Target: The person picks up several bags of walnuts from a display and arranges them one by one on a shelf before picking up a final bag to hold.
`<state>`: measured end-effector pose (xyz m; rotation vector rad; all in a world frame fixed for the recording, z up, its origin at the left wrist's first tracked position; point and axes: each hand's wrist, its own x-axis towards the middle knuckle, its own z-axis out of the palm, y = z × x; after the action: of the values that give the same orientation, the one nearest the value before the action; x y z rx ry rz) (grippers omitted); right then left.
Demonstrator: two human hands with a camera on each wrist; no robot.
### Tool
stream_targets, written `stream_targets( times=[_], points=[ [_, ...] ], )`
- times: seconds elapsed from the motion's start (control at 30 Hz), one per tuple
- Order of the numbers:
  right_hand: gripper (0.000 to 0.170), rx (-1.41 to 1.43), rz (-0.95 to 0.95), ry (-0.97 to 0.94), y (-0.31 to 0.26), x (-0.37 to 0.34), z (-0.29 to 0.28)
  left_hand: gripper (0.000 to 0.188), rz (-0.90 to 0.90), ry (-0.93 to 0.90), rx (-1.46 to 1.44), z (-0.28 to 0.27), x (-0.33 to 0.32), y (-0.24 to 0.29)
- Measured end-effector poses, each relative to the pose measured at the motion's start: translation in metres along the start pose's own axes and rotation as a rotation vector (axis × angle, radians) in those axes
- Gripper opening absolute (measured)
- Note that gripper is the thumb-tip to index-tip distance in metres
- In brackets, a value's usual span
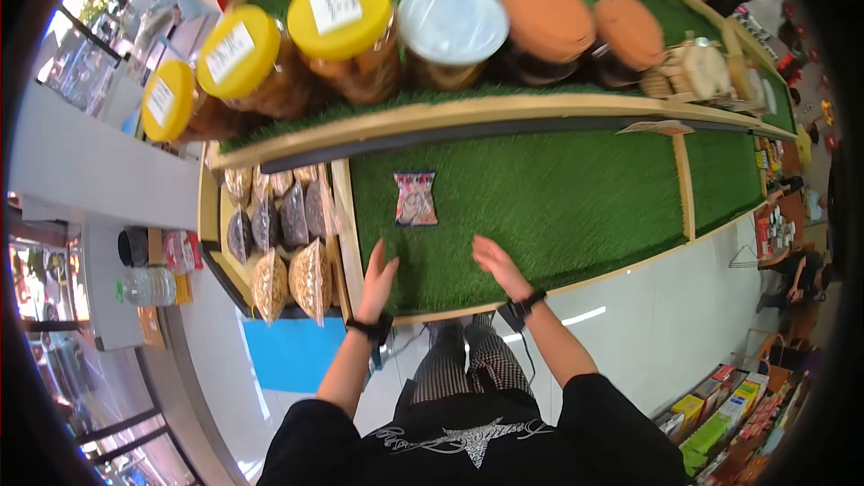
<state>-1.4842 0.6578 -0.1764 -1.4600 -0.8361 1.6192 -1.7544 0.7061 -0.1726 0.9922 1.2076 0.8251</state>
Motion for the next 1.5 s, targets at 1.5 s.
stream_targets(
  times=[1.5],
  points=[
    [0.022,0.126,-0.178,1.418,0.116,-0.556,-0.271,0.035,0.324,-1.120,0.328,0.506,-0.238,0.070]
  ],
)
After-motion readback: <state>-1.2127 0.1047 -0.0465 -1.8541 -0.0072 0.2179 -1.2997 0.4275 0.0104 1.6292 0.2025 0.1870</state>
